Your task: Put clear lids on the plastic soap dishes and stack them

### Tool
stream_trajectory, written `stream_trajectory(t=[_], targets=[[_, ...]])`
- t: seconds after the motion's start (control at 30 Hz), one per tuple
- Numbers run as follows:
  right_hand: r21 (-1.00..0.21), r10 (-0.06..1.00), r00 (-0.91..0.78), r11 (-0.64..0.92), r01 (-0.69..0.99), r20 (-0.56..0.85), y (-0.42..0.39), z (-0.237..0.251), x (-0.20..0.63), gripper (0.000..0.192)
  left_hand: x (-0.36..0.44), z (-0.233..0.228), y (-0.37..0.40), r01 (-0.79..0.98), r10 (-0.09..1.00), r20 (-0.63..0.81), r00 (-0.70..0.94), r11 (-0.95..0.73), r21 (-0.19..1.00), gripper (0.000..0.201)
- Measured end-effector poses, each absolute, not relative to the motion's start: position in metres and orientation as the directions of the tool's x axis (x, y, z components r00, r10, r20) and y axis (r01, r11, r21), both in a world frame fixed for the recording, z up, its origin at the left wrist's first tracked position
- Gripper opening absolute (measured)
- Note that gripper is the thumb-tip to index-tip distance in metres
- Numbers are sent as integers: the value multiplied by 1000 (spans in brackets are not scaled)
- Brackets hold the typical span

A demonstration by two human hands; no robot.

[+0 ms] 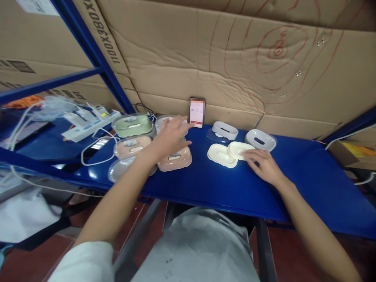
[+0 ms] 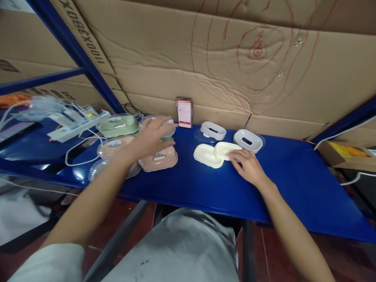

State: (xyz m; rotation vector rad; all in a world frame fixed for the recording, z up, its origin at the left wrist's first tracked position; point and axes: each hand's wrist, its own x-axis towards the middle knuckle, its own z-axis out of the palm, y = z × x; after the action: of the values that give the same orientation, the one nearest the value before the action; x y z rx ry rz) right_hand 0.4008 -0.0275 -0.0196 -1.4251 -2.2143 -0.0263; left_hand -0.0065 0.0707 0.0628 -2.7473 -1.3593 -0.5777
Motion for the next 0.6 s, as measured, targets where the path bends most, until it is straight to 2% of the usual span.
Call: stream_trajectory(t=[0.1,0.2,0.3,0.4,0.5,0.6], targets=[[-261,846,-346,470,843,405,-27,-21,396,35,-47,71,108,826,827,295,479,-538,166,74],[-261,845,-350,473,842,405,-27,-21,394,34,-65,70,126,796,826,258,502,-558,235,79],[-249,836,-350,478,842,422,-29,-18,391,34,-69,67,126,773,817,285,501,-571,278,82],[-239,831,-353,482,843,431,-31,-13,385,34,-68,65,114,748,799,346,491,-590,302,75],[-238,823,-372,500,833,429,-38,-9,367,38,-56,62,90,690,749,439,496,-647,324,57],[-272,813,-395,533,801,429,-51,-10,337,61,-29,51,51,629,690,525,498,-704,329,43]])
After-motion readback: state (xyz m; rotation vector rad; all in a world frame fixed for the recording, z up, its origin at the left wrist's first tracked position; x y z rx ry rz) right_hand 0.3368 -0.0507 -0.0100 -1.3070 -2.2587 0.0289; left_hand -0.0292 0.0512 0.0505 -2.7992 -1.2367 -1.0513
